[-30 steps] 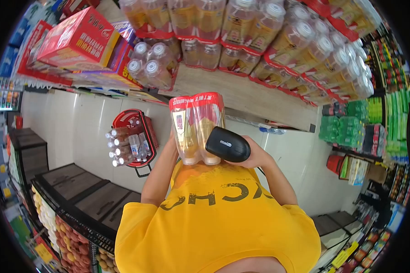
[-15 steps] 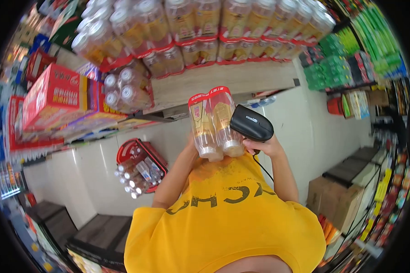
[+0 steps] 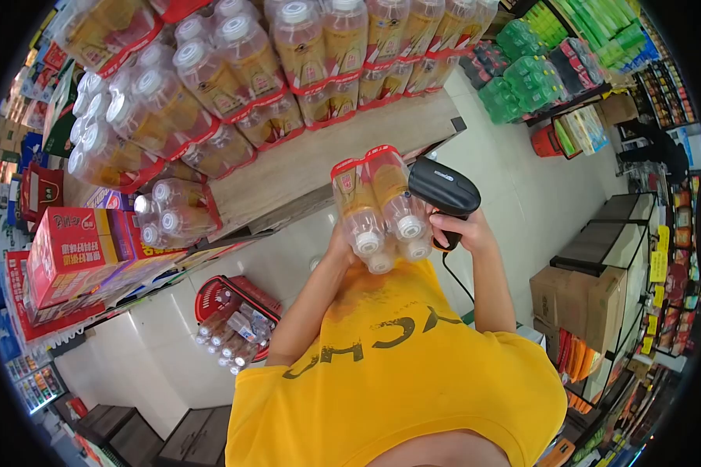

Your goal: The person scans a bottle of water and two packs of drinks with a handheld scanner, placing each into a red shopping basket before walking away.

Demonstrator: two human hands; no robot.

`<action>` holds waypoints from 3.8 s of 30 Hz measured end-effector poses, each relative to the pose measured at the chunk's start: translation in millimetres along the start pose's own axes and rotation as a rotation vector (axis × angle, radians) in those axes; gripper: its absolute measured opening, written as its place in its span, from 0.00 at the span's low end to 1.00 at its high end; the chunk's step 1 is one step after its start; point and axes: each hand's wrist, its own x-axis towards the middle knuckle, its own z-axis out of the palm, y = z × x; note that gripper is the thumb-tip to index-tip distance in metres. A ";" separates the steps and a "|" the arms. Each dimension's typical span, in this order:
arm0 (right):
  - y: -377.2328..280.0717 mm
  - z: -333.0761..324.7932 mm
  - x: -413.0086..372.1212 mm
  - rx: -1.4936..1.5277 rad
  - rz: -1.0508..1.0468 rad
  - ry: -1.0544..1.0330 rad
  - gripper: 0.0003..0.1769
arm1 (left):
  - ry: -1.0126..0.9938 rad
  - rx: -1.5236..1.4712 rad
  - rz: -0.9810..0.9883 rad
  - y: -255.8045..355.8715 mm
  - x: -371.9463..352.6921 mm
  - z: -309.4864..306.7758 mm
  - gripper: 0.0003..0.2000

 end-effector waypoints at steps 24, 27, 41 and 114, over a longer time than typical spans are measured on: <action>-122.1 -254.1 190.7 0.101 0.014 0.165 0.11 | 0.394 -0.053 -0.292 -26.2 273.8 142.3 0.31; -118.1 -263.6 208.1 0.149 0.052 0.129 0.10 | 0.425 0.035 -0.352 -22.7 278.0 133.5 0.37; -111.7 -264.8 213.5 0.270 0.034 0.144 0.10 | 0.492 0.087 -0.310 -26.2 266.8 135.7 0.27; 167.1 305.5 264.1 0.766 0.531 -0.698 0.11 | 0.737 -0.285 0.604 56.8 -224.8 -192.8 0.22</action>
